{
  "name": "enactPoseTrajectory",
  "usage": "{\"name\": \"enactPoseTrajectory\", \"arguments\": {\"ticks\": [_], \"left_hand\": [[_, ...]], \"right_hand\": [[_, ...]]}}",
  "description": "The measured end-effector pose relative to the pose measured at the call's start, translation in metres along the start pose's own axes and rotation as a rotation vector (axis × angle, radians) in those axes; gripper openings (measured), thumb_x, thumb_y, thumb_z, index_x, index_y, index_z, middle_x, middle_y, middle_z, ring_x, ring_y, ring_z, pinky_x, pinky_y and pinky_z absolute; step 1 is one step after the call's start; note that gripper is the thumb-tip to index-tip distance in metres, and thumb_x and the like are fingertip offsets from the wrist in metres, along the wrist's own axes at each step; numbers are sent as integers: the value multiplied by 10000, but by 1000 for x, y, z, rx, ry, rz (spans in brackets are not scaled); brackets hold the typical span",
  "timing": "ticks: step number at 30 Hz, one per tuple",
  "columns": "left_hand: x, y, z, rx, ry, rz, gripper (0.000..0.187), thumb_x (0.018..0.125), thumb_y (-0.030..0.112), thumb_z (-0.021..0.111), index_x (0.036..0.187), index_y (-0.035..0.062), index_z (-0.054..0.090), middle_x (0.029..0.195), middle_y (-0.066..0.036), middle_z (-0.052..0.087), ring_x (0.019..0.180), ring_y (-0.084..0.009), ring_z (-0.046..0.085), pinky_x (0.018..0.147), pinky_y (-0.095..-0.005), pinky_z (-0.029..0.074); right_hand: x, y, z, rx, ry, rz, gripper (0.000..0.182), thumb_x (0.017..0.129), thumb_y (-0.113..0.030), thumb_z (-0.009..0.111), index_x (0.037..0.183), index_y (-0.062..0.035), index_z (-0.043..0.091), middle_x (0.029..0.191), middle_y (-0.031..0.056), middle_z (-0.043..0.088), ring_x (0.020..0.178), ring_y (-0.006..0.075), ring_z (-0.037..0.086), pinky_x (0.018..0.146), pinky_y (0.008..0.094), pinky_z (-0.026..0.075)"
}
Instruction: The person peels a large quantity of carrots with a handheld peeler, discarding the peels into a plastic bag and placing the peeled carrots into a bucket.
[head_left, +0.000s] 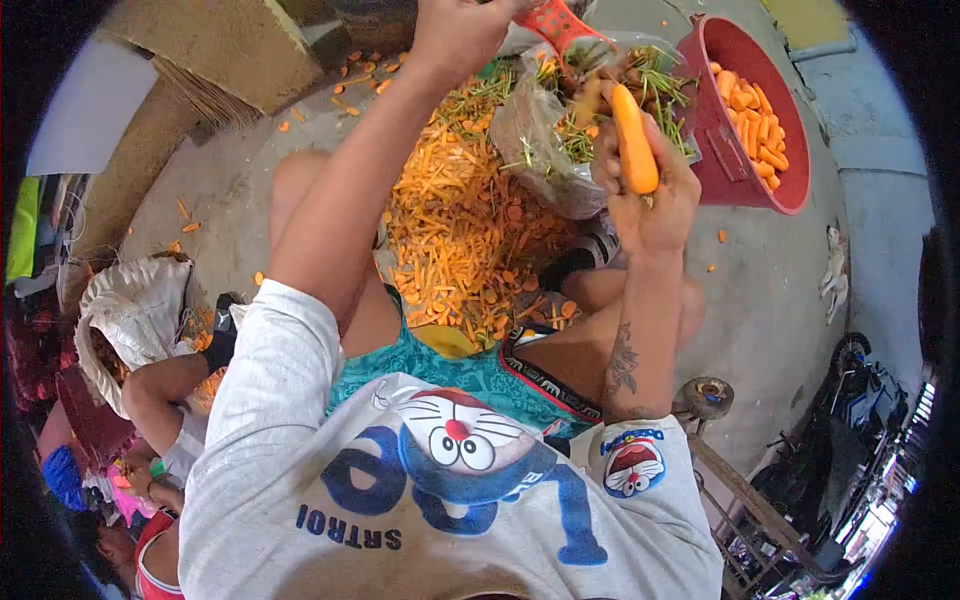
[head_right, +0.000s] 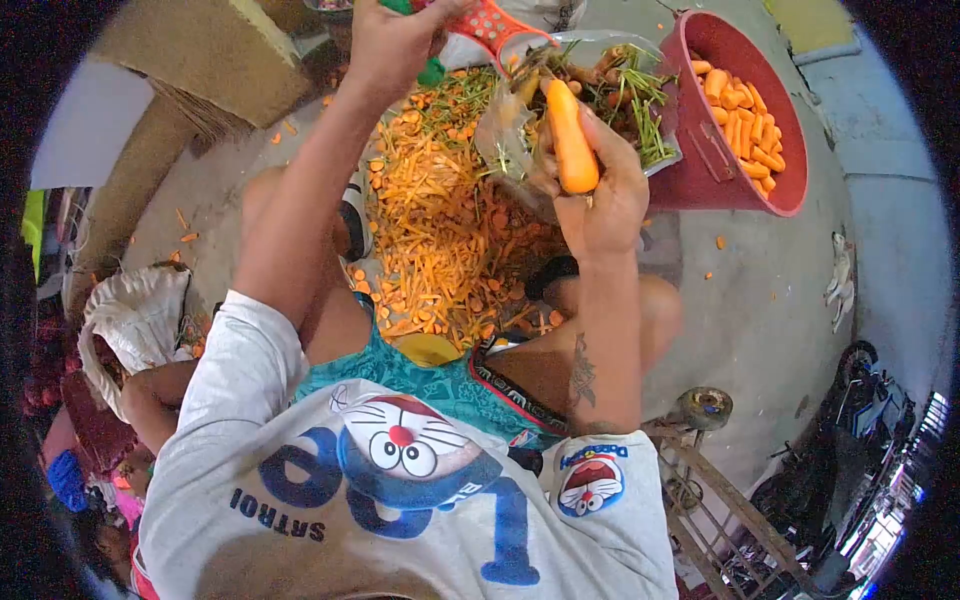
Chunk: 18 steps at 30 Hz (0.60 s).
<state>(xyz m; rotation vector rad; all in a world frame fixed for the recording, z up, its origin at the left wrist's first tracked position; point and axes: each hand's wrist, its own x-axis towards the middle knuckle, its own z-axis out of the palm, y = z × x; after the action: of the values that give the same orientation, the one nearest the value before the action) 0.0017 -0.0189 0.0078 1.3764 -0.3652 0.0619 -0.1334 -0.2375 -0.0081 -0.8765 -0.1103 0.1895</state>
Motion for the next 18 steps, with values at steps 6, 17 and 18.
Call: {"name": "enactPoseTrajectory", "arguments": {"ticks": [6, 17, 18], "left_hand": [[-23, -4, 29, -14, -238, 511, 297, 951, 174, 748, 1139, 2, 595, 914, -65, 688, 751, -150, 678, 718, -330, 577], [-20, 7, 17, 214, -237, 267, 238, 963, 196, 750, 1074, 40, 608, 890, -52, 680, 758, -149, 670, 688, -313, 565], [-16, 5, 13, 217, -236, 270, 238, 963, 196, 750, 1074, 40, 608, 890, -52, 680, 758, -149, 670, 688, -313, 565]], "right_hand": [[3, 2, 36, -46, 557, -95, 437, 1064, -270, 475, 1336, 61, 557, 942, 107, 621, 706, 156, 502, 622, 272, 376], [3, 7, 12, -23, 393, -78, 459, 1044, -291, 500, 1344, 47, 577, 1021, 111, 664, 707, 144, 541, 571, 255, 414], [3, 4, 6, -15, 231, -47, 457, 1043, -293, 501, 1344, 41, 584, 1050, 118, 677, 719, 150, 565, 578, 252, 428]]}}
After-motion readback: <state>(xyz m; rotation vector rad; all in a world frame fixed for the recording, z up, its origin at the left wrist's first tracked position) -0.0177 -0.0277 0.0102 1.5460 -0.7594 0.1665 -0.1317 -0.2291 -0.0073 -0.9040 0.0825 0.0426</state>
